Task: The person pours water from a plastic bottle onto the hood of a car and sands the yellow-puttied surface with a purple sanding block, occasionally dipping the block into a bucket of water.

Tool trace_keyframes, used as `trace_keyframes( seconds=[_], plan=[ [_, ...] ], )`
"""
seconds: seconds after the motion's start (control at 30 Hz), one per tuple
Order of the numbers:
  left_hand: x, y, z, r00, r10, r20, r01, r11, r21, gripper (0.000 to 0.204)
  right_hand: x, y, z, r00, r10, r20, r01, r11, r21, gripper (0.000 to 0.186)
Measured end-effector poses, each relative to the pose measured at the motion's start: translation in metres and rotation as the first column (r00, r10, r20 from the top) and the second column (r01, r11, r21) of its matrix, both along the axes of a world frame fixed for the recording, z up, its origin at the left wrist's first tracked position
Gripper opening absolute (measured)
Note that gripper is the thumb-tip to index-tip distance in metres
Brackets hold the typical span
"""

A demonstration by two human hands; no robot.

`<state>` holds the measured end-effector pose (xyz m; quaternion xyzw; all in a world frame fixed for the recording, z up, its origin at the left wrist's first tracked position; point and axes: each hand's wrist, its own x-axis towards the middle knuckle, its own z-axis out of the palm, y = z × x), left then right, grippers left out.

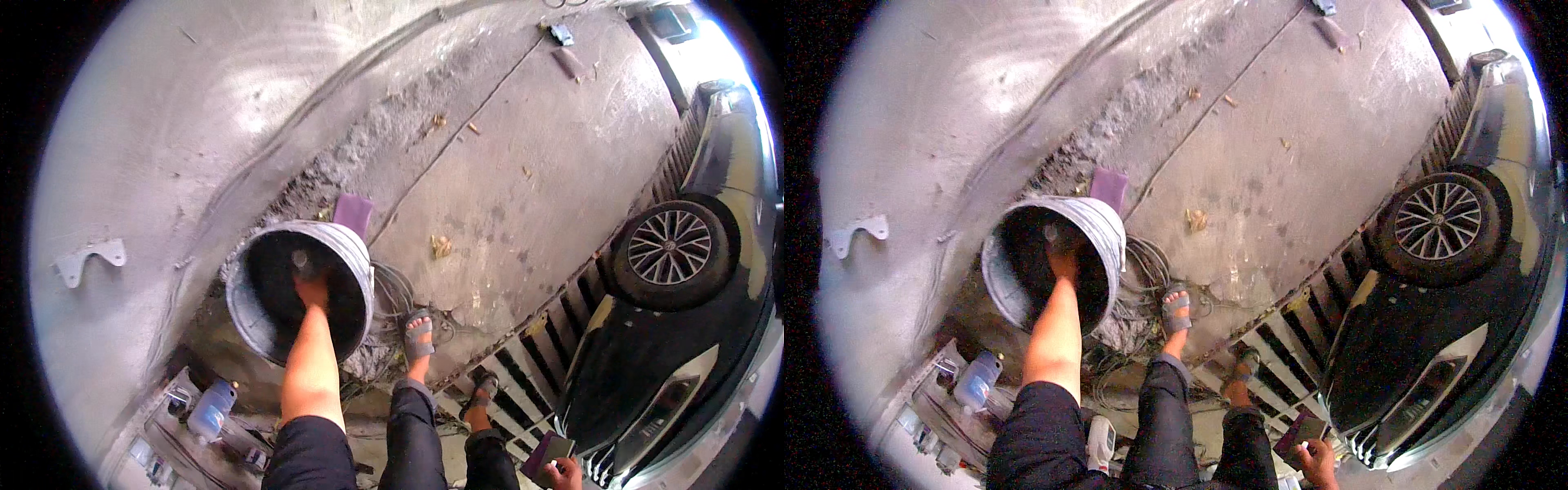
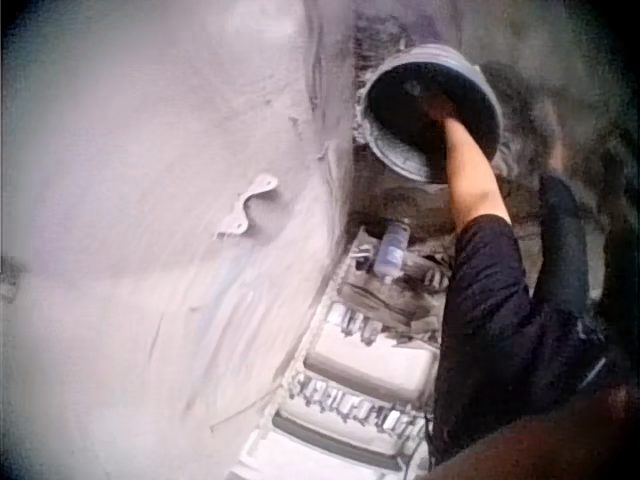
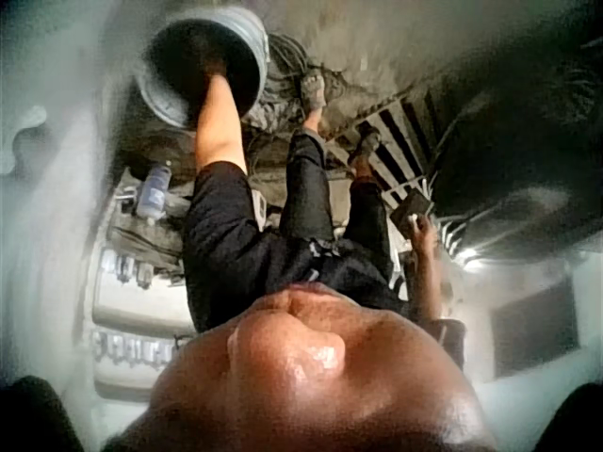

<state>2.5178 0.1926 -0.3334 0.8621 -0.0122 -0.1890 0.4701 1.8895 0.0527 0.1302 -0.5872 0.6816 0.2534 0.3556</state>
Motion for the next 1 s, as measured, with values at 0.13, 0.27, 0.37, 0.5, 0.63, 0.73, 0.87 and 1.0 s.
trace_keyframes(
  seconds=[0.13,0.27,0.37,0.5,0.63,0.73,0.87,1.0],
  plan=[
    [-0.007,-0.022,0.109,0.977,0.213,0.005,-0.213,0.977,0.010,0.070,0.026,-0.004,0.024,0.985,0.136,0.107,-0.121,0.983,-0.136,0.031],
    [0.011,-0.021,0.202,0.967,0.080,0.244,-0.083,0.997,0.004,0.070,0.036,0.000,0.051,0.966,0.118,0.231,-0.075,0.979,-0.187,0.032],
    [0.008,-0.034,0.302,0.963,-0.011,0.271,-0.043,0.980,0.193,0.078,0.015,-0.014,0.053,0.942,0.238,0.235,-0.161,0.938,-0.306,0.033],
    [0.012,-0.020,0.375,0.906,-0.206,0.370,0.227,0.974,-0.013,0.070,0.009,-0.029,0.098,0.965,0.089,0.247,-0.001,0.942,-0.336,0.037],
    [-0.040,-0.125,0.450,0.800,-0.470,0.373,0.535,0.841,-0.088,0.073,-0.040,0.019,0.153,0.895,-0.256,0.366,0.415,0.780,-0.469,0.039],
    [-0.110,-0.217,0.512,0.604,-0.686,0.405,0.776,0.622,-0.105,0.075,-0.080,0.067,0.176,0.863,-0.346,0.369,0.504,0.646,-0.573,0.042],
    [-0.254,-0.304,0.575,0.302,-0.830,0.470,0.952,0.286,-0.107,0.075,-0.138,0.096,0.233,0.726,-0.476,0.496,0.677,0.371,-0.636,0.046],
    [-0.402,-0.316,0.624,0.118,-0.887,0.447,0.965,-0.004,-0.262,0.070,-0.189,0.119,0.257,0.706,-0.496,0.505,0.681,0.282,-0.676,0.050]
  ],
)
